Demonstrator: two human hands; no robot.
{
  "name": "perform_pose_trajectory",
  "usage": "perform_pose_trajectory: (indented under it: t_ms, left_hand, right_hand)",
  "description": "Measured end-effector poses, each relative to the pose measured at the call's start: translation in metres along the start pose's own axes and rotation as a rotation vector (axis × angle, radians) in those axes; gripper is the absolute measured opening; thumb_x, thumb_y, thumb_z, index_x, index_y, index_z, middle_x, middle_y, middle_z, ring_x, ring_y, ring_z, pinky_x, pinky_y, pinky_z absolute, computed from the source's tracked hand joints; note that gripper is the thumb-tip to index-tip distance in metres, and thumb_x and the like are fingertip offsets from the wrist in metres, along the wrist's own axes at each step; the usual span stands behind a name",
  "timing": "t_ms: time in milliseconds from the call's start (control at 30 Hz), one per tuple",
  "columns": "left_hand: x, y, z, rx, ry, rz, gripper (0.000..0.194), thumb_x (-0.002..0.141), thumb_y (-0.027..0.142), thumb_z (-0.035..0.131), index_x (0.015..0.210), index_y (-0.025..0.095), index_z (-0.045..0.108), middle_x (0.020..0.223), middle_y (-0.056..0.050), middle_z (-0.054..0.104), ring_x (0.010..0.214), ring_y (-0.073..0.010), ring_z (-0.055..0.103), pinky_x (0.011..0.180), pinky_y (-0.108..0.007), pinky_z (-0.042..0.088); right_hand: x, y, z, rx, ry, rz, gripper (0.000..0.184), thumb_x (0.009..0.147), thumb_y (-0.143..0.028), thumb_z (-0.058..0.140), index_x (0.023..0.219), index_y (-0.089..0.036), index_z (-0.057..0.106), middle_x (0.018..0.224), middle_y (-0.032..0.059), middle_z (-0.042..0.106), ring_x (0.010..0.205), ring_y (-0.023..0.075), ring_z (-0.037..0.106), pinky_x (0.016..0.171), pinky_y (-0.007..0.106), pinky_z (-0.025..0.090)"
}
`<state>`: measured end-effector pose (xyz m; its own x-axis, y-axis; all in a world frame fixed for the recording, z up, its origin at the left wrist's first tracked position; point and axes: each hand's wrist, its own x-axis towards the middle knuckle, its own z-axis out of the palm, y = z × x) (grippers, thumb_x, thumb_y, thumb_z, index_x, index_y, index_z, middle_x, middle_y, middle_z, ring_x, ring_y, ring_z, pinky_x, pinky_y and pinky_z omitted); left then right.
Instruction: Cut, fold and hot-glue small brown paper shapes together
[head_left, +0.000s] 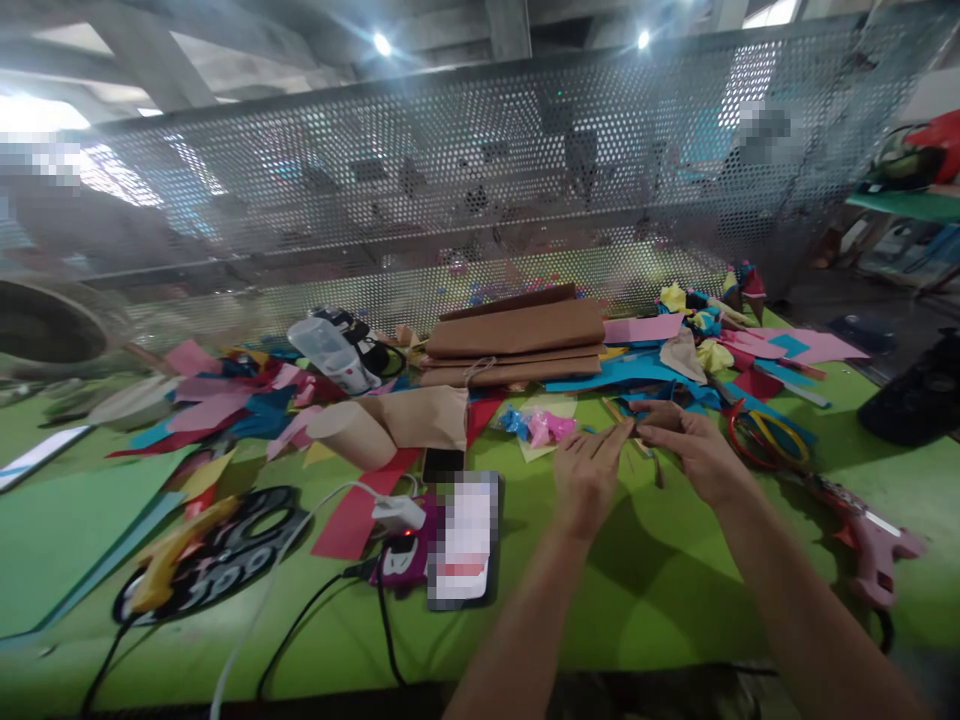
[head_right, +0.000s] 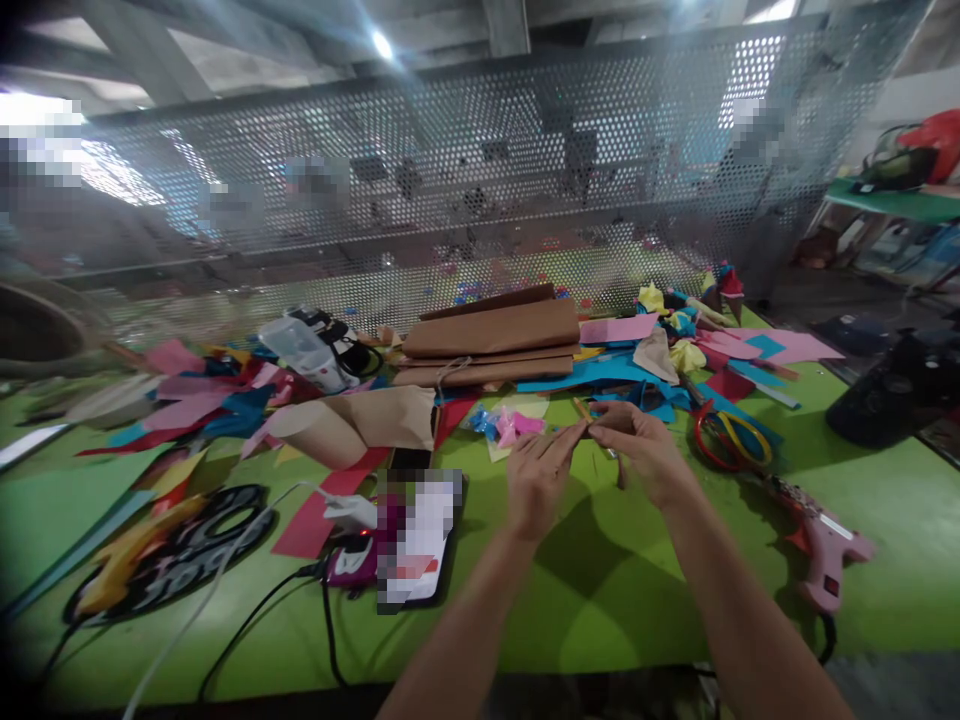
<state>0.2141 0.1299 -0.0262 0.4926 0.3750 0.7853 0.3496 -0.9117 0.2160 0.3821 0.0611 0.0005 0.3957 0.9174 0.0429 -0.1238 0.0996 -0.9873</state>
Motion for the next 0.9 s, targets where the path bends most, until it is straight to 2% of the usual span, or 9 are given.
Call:
perform_pose_trajectory:
  t_ms: [100, 200, 300, 400, 567, 700, 800, 900]
  left_hand:
    - [0.0, 0.0, 0.002, -0.08, 0.01, -0.074, 0.033, 0.099, 0.013, 0.057, 0.128, 0.023, 0.069, 0.108, -0.004, 0.08, 0.087, -0.0169, 0.073, 0.081, -0.034, 0.049]
    - [0.001, -0.001, 0.003, -0.184, 0.0, -0.227, 0.023, 0.098, 0.018, 0.06, 0.116, 0.023, 0.075, 0.102, -0.004, 0.08, 0.084, -0.0187, 0.074, 0.08, -0.034, 0.05]
    - [0.004, -0.001, 0.002, -0.307, -0.022, -0.379, 0.021, 0.096, 0.017, 0.062, 0.109, 0.022, 0.078, 0.102, -0.005, 0.08, 0.087, -0.0206, 0.074, 0.082, -0.035, 0.052]
    - [0.007, -0.001, -0.001, -0.447, -0.032, -0.473, 0.022, 0.096, 0.015, 0.061, 0.109, 0.02, 0.077, 0.102, -0.006, 0.08, 0.089, -0.0203, 0.073, 0.082, -0.034, 0.054]
    - [0.007, 0.001, -0.003, -0.665, -0.051, -0.549, 0.026, 0.096, 0.014, 0.056, 0.113, 0.02, 0.074, 0.107, -0.008, 0.078, 0.094, -0.0191, 0.072, 0.082, -0.031, 0.056]
    - [0.008, 0.004, -0.007, -0.68, -0.115, -0.497, 0.03, 0.092, 0.013, 0.06, 0.118, 0.021, 0.072, 0.112, -0.007, 0.076, 0.096, -0.0194, 0.07, 0.086, -0.033, 0.055]
    - [0.01, 0.004, -0.006, -0.619, -0.109, -0.502, 0.022, 0.093, 0.018, 0.062, 0.111, 0.021, 0.075, 0.103, -0.007, 0.078, 0.089, -0.0195, 0.07, 0.082, -0.033, 0.054]
    - [0.01, 0.002, -0.002, -0.708, -0.116, -0.612, 0.019, 0.095, 0.021, 0.06, 0.107, 0.019, 0.075, 0.093, -0.007, 0.077, 0.083, -0.0188, 0.071, 0.076, -0.031, 0.055]
  right_hand:
    - [-0.001, -0.003, 0.002, -0.037, 0.031, -0.013, 0.035, 0.062, -0.046, 0.091, 0.082, -0.021, 0.078, 0.114, 0.0094, 0.074, 0.111, 0.0283, 0.065, 0.098, 0.043, 0.049]
    - [-0.001, -0.008, 0.003, -0.077, 0.08, -0.032, 0.038, 0.06, -0.049, 0.091, 0.082, -0.021, 0.078, 0.111, 0.0097, 0.074, 0.106, 0.0289, 0.067, 0.095, 0.044, 0.051]
    - [-0.001, -0.01, 0.003, -0.096, 0.094, -0.047, 0.036, 0.061, -0.05, 0.091, 0.079, -0.021, 0.078, 0.112, 0.0105, 0.073, 0.109, 0.0308, 0.066, 0.092, 0.044, 0.051]
    - [0.0, -0.01, 0.002, -0.091, 0.09, -0.044, 0.033, 0.062, -0.048, 0.09, 0.078, -0.022, 0.078, 0.111, 0.0103, 0.073, 0.113, 0.0315, 0.065, 0.094, 0.044, 0.051]
    - [0.001, -0.005, -0.001, -0.077, 0.093, -0.047, 0.033, 0.062, -0.048, 0.091, 0.078, -0.022, 0.079, 0.116, 0.0104, 0.072, 0.114, 0.0311, 0.064, 0.096, 0.043, 0.05]
    - [0.002, -0.005, 0.0, -0.08, 0.088, -0.043, 0.034, 0.062, -0.049, 0.091, 0.078, -0.022, 0.078, 0.114, 0.0098, 0.072, 0.109, 0.029, 0.065, 0.094, 0.042, 0.05]
    - [0.0, -0.007, 0.002, -0.081, 0.078, -0.027, 0.036, 0.06, -0.049, 0.091, 0.079, -0.022, 0.077, 0.11, 0.0091, 0.073, 0.103, 0.0267, 0.066, 0.09, 0.04, 0.051]
    - [-0.001, -0.009, 0.004, -0.086, 0.067, -0.002, 0.04, 0.06, -0.048, 0.091, 0.086, -0.022, 0.077, 0.101, 0.0079, 0.074, 0.095, 0.0248, 0.067, 0.087, 0.039, 0.052]
